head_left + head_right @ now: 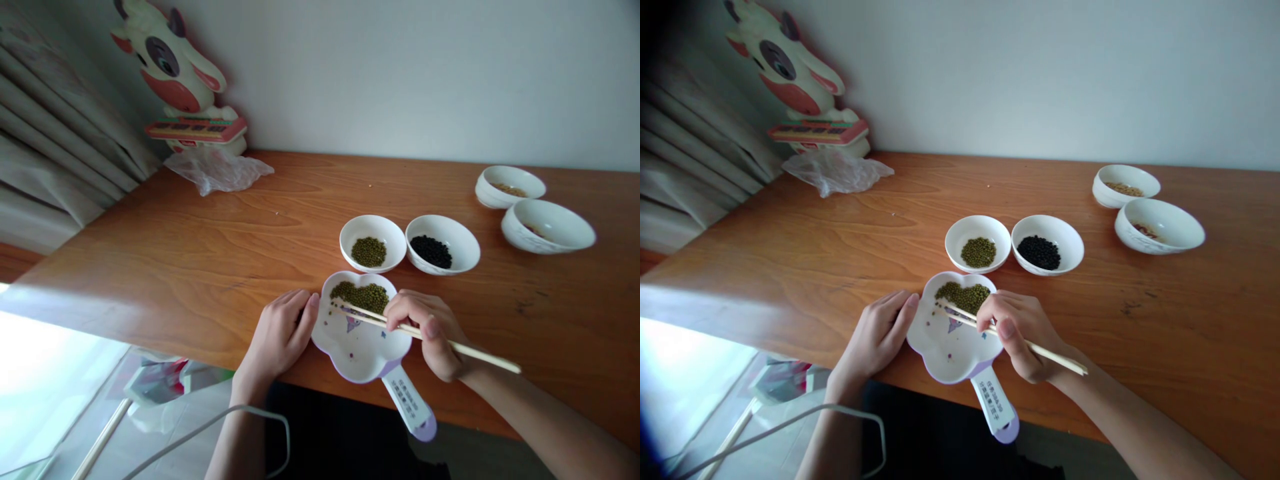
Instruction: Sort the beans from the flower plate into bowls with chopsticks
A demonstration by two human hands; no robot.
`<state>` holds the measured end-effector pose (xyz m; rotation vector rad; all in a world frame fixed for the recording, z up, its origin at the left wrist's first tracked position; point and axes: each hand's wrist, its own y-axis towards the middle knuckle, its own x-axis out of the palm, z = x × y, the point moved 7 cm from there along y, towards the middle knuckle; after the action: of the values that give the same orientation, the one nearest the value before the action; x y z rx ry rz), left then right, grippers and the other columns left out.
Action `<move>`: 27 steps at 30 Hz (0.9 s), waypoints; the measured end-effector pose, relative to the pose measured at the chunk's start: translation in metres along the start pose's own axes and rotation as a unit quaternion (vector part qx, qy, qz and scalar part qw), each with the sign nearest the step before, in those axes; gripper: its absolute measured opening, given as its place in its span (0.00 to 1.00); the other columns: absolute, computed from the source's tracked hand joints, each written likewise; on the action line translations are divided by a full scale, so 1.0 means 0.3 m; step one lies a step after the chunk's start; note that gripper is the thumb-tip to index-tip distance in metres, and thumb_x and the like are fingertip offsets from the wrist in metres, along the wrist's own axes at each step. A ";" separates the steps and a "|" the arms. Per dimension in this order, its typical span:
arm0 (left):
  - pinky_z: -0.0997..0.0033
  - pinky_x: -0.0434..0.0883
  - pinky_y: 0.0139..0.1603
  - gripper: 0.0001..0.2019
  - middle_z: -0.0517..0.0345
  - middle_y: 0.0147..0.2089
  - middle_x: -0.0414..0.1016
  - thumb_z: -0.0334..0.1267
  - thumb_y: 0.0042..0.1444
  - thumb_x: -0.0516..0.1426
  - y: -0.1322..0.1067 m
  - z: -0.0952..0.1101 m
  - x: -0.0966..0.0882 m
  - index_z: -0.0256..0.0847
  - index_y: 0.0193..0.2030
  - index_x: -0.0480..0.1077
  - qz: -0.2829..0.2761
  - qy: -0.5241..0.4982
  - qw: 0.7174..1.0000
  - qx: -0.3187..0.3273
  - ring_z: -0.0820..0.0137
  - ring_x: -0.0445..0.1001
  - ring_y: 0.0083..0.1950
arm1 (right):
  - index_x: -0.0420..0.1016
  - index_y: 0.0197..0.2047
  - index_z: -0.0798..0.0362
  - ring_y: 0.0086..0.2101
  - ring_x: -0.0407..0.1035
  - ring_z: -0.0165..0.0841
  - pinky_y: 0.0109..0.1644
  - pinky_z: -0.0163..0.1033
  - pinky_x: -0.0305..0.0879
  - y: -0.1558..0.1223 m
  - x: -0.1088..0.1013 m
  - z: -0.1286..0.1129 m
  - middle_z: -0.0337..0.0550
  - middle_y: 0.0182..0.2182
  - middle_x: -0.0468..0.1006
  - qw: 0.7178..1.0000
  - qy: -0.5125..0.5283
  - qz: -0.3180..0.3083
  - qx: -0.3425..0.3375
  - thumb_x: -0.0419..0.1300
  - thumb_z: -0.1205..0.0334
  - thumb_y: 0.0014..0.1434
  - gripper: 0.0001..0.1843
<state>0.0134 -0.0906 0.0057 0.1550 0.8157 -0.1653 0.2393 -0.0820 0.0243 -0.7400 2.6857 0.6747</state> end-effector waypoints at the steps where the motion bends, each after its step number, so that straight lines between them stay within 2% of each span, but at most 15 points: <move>1: 0.68 0.57 0.37 0.18 0.62 0.29 0.63 0.44 0.74 0.46 0.001 -0.001 0.000 0.43 0.30 0.55 0.000 0.000 1.000 -0.001 0.72 0.61 0.30 | 0.73 0.37 0.51 0.33 0.69 0.37 0.38 0.45 0.62 0.002 0.001 -0.003 0.45 0.32 0.74 1.000 -0.002 -0.001 -0.004 0.39 0.40 0.72 0.31; 7: 0.68 0.57 0.36 0.18 0.62 0.30 0.63 0.44 0.74 0.46 0.002 -0.004 0.002 0.43 0.30 0.55 -0.002 0.001 1.000 -0.002 0.72 0.61 0.31 | 0.75 0.36 0.52 0.33 0.70 0.36 0.38 0.45 0.63 0.006 -0.007 -0.007 0.45 0.31 0.75 1.000 0.011 0.021 -0.011 0.41 0.47 0.74 0.28; 17: 0.68 0.57 0.36 0.18 0.62 0.29 0.63 0.44 0.74 0.46 0.002 -0.004 0.002 0.43 0.30 0.55 -0.001 0.001 1.000 0.001 0.71 0.61 0.30 | 0.77 0.35 0.52 0.30 0.69 0.36 0.35 0.45 0.62 -0.007 -0.026 -0.010 0.46 0.29 0.76 0.998 0.015 0.053 -0.031 0.40 0.46 0.74 0.30; 22: 0.68 0.57 0.36 0.18 0.61 0.30 0.64 0.44 0.74 0.46 0.001 -0.005 0.004 0.43 0.30 0.56 -0.001 0.004 1.000 -0.001 0.71 0.62 0.30 | 0.79 0.34 0.50 0.29 0.71 0.37 0.35 0.45 0.63 -0.007 -0.096 -0.033 0.45 0.28 0.78 0.989 0.039 0.124 -0.074 0.39 0.44 0.74 0.33; 27: 0.68 0.58 0.36 0.18 0.61 0.30 0.65 0.44 0.74 0.46 0.000 -0.002 0.002 0.43 0.30 0.56 -0.002 0.008 1.000 0.000 0.71 0.62 0.31 | 0.79 0.31 0.50 0.29 0.69 0.39 0.37 0.47 0.62 0.003 -0.173 -0.040 0.45 0.25 0.77 0.979 0.050 0.191 -0.054 0.39 0.40 0.72 0.36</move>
<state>0.0132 -0.0906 0.0049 0.1558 0.8328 -0.1676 0.2804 -0.0662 0.0543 -0.2825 2.9344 0.8989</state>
